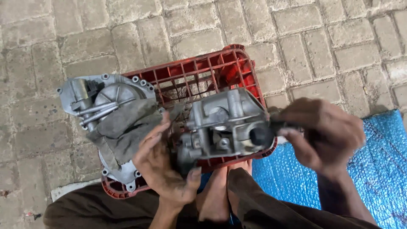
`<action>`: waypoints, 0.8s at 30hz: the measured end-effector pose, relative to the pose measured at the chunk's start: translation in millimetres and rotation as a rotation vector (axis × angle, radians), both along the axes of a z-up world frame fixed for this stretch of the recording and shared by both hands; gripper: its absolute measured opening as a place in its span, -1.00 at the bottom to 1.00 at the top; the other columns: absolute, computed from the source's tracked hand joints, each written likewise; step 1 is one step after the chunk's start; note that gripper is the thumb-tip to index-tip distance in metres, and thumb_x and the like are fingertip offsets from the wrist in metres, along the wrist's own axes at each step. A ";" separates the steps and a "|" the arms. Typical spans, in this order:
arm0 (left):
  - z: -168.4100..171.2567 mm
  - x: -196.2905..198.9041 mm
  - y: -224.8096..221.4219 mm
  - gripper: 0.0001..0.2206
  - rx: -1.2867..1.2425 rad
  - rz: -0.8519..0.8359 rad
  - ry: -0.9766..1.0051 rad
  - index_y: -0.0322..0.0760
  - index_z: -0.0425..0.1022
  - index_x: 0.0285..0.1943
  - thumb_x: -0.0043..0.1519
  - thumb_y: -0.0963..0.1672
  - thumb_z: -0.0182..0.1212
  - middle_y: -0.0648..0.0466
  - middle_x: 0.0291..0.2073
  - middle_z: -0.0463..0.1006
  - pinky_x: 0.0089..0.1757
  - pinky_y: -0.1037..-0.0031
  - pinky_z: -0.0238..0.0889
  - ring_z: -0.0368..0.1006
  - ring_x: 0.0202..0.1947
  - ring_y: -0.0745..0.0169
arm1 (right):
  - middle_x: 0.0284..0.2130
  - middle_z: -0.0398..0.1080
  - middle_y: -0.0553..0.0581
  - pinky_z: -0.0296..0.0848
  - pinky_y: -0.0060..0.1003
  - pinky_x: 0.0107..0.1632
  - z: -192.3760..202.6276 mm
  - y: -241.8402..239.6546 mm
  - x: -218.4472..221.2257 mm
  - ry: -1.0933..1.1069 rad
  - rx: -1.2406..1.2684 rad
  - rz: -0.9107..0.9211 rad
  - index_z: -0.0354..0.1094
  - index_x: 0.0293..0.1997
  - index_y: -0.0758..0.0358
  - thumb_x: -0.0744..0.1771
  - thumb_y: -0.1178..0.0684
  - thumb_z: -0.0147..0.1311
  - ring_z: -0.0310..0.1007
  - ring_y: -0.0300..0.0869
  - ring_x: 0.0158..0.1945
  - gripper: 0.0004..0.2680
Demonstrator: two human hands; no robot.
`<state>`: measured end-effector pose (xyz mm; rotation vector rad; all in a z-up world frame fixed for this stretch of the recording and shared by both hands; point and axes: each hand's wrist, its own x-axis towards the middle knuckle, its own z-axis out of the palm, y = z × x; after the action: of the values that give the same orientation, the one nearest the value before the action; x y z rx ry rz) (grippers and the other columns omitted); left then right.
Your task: Scrubbing and cleaning a motorcycle cylinder head using an abrasive material.
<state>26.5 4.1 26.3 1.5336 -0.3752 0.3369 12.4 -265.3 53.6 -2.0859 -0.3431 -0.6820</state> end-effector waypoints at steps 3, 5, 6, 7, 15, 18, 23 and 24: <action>7.6 4.2 0.8 -0.44 0.066 0.106 -0.141 -0.17 -0.01 0.35 0.32 0.07 0.17 -0.06 0.30 0.24 0.59 -0.08 0.09 0.25 0.46 -0.11 | -0.45 0.56 0.15 0.41 -0.50 -0.58 39.3 23.2 -9.6 -0.004 -0.141 0.053 0.50 -0.38 0.34 0.23 0.19 0.26 0.19 -0.39 -0.74 -0.94; 16.9 5.4 3.7 -0.50 0.067 0.139 -0.187 -0.19 0.11 0.34 0.33 0.04 0.18 0.03 0.23 0.27 0.58 -0.06 0.16 0.32 0.35 0.10 | -0.43 0.53 0.24 0.27 -0.43 -0.56 71.0 47.4 -6.4 0.048 -0.300 -0.044 0.53 -0.38 0.45 0.17 0.29 0.39 0.33 -0.25 -0.61 -0.89; 25.6 3.5 4.8 -0.50 0.069 0.145 -0.186 -0.19 0.11 0.34 0.33 0.04 0.18 0.03 0.23 0.27 0.58 -0.06 0.16 0.32 0.35 0.10 | -0.43 0.53 0.24 0.27 -0.43 -0.56 70.3 44.0 -3.7 0.048 -0.300 -0.037 0.53 -0.38 0.45 0.17 0.29 0.39 0.33 -0.25 -0.61 -0.89; 33.5 1.6 5.8 -0.61 0.111 0.126 -0.128 -0.27 0.26 0.18 0.24 -0.08 0.21 -0.03 0.13 0.38 0.46 0.00 0.29 0.39 0.28 -0.01 | -0.47 0.54 0.22 0.19 -0.45 -0.63 69.0 40.6 -0.9 0.082 -0.327 -0.024 0.54 -0.35 0.46 0.20 0.30 0.40 0.28 -0.28 -0.68 -0.89; 93.7 13.0 3.3 -0.64 0.381 0.064 -0.030 -0.32 0.62 -0.05 -0.05 -0.17 0.46 0.03 -0.14 0.58 0.08 0.27 0.38 0.44 -0.07 0.12 | -0.45 0.50 0.27 0.07 -0.44 -0.62 89.6 57.9 14.0 0.227 -0.298 -0.050 0.53 -0.28 0.56 0.19 0.39 0.41 0.22 -0.25 -0.66 -0.85; 104.3 24.4 -2.3 -0.78 0.470 0.042 -0.066 -0.31 0.67 -0.18 0.01 -0.24 0.52 0.08 -0.23 0.58 -0.09 0.37 0.31 0.39 -0.21 0.17 | -0.45 0.49 0.28 0.14 -0.40 -0.57 87.6 55.5 14.2 0.200 -0.296 -0.044 0.52 -0.27 0.59 0.20 0.38 0.40 0.25 -0.21 -0.62 -0.85; 106.5 28.5 -2.3 -0.86 0.441 -0.029 -0.032 -0.34 0.63 -0.26 0.03 -0.26 0.46 0.09 -0.31 0.56 -0.18 0.49 0.25 0.35 -0.27 0.26 | -0.48 0.48 0.22 0.05 -0.40 -0.62 100.6 58.9 6.4 0.213 -0.318 -0.060 0.55 -0.29 0.53 0.18 0.32 0.42 0.10 -0.27 -0.71 -0.85; 109.5 29.7 -1.5 -0.86 0.441 -0.030 -0.038 -0.34 0.63 -0.26 0.03 -0.26 0.46 0.09 -0.31 0.56 -0.18 0.49 0.25 0.35 -0.27 0.26 | -0.48 0.48 0.22 0.05 -0.40 -0.62 107.1 60.7 7.7 0.208 -0.318 -0.064 0.55 -0.29 0.53 0.18 0.32 0.42 0.10 -0.27 -0.71 -0.85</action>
<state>56.2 2.5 135.8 1.9516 -0.5265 0.2700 20.1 -204.6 160.6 -2.4551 -0.2822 -0.4632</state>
